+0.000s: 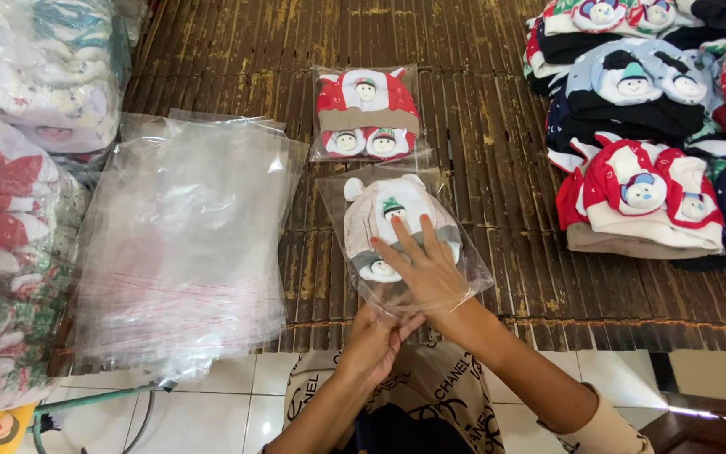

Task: Packaging baby hats and booties into individual plastic bags

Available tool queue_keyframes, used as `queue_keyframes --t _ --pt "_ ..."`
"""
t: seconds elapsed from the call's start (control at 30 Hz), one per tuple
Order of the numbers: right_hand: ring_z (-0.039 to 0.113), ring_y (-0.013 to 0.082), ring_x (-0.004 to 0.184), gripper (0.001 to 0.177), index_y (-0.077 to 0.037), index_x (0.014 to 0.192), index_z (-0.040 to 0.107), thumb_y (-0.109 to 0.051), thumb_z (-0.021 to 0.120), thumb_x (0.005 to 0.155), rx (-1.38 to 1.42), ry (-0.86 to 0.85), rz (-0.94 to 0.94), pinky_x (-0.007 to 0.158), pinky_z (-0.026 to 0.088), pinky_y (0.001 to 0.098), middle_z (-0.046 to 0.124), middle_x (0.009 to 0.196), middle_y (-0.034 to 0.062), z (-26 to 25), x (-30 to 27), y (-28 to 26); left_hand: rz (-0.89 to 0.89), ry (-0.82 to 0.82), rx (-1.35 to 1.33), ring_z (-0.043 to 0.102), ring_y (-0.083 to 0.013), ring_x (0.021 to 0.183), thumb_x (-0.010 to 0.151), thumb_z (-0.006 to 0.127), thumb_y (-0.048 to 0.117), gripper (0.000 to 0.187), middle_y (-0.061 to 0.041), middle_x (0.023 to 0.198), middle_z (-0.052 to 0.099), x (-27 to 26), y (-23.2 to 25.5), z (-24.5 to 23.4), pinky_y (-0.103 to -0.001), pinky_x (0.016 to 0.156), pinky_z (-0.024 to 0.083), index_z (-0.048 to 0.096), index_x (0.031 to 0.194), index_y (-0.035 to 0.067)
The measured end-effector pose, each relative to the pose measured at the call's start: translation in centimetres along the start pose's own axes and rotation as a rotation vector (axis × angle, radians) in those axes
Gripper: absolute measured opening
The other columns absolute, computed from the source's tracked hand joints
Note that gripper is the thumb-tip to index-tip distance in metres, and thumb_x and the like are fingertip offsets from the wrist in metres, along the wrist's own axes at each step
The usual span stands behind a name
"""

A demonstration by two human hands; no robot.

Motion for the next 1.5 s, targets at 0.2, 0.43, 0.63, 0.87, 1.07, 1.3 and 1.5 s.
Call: queue_keyframes --t 0.2,0.43,0.63,0.87,1.07,1.3,1.5 --pt "-0.015 0.0487 0.15 0.12 -0.032 0.156 0.037 -0.055 0.097 0.055 0.081 -0.18 0.166 0.117 0.002 0.0666 0.0 0.171 0.0103 -5.2 0.4 -1.9 0.035 -0.085 -0.055 0.067 -0.0361 0.116 0.091 0.057 -0.003 0.076 -0.035 0.141 0.054 -0.6 1.1 0.1 -0.038 0.098 0.06 0.016 0.155 -0.001" --pt "-0.006 0.0497 0.15 0.107 -0.009 0.164 0.008 0.024 0.039 0.067 -0.019 -0.19 0.056 0.116 0.009 0.065 -0.006 0.169 0.0232 -8.0 -3.5 -5.2 -0.085 0.083 -0.134 0.066 -0.0353 0.12 0.098 0.047 -0.007 0.047 -0.03 0.133 0.062 -2.9 3.4 0.3 -0.037 0.098 0.061 0.037 0.145 -0.004" --pt "0.037 0.0371 0.144 0.056 -0.005 0.148 0.049 -0.001 0.056 0.093 0.416 -0.505 -0.28 0.113 0.036 0.048 0.029 0.163 0.0209 -11.5 -11.7 -4.6 -0.073 -0.334 0.35 0.058 -0.038 0.133 0.091 0.047 -0.006 0.077 -0.029 0.15 0.05 -5.8 6.6 -4.0 -0.046 0.11 0.051 0.014 0.16 0.005" --pt "0.054 0.02 0.043 0.027 0.001 0.11 0.075 -0.008 0.052 0.101 0.912 -0.057 0.742 0.036 0.044 0.0301 0.069 0.065 0.0158 -8.7 -10.7 9.2 0.277 0.281 1.316 0.076 -0.0182 0.067 0.094 0.06 0.021 0.073 -0.01 0.093 0.082 -7.1 12.9 0.8 -0.028 0.053 0.059 0.028 0.159 0.017" --pt "0.044 0.0198 0.022 0.036 0.012 0.11 0.066 -0.022 0.058 0.102 1.252 -0.137 0.756 0.015 0.034 0.024 0.057 0.046 0.0228 -5.0 -8.0 8.6 0.409 0.158 1.228 0.075 -0.038 0.088 0.092 0.067 0.005 0.083 -0.025 0.097 0.077 -4.7 11.5 0.7 -0.045 0.074 0.061 0.023 0.162 0.013" --pt "0.044 0.0202 0.021 0.021 0.009 0.102 0.065 -0.011 0.063 0.097 1.345 -0.091 0.766 0.014 0.035 0.0238 0.053 0.045 0.0227 -4.4 -8.2 8.8 0.258 0.105 0.647 0.073 -0.0263 0.075 0.09 0.065 -0.005 0.075 -0.023 0.089 0.074 -2.6 12.4 -3.4 -0.034 0.069 0.067 0.034 0.155 0.014" --pt "0.049 0.0188 0.024 0.025 0.013 0.104 0.067 -0.01 0.065 0.095 1.376 -0.258 0.772 0.017 0.036 0.0207 0.06 0.047 0.0245 -5.4 -7.8 8.0 0.244 0.096 0.849 0.073 -0.0227 0.08 0.084 0.078 0.003 0.091 -0.019 0.095 0.076 -2.2 11.9 -4.7 -0.036 0.076 0.068 0.027 0.159 0.016"
Point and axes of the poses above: each hand's wrist, its own x-axis towards the middle knuckle, its own z-axis out of the palm, y = z × x, the point moved 3 cm from there along x, towards the middle knuckle
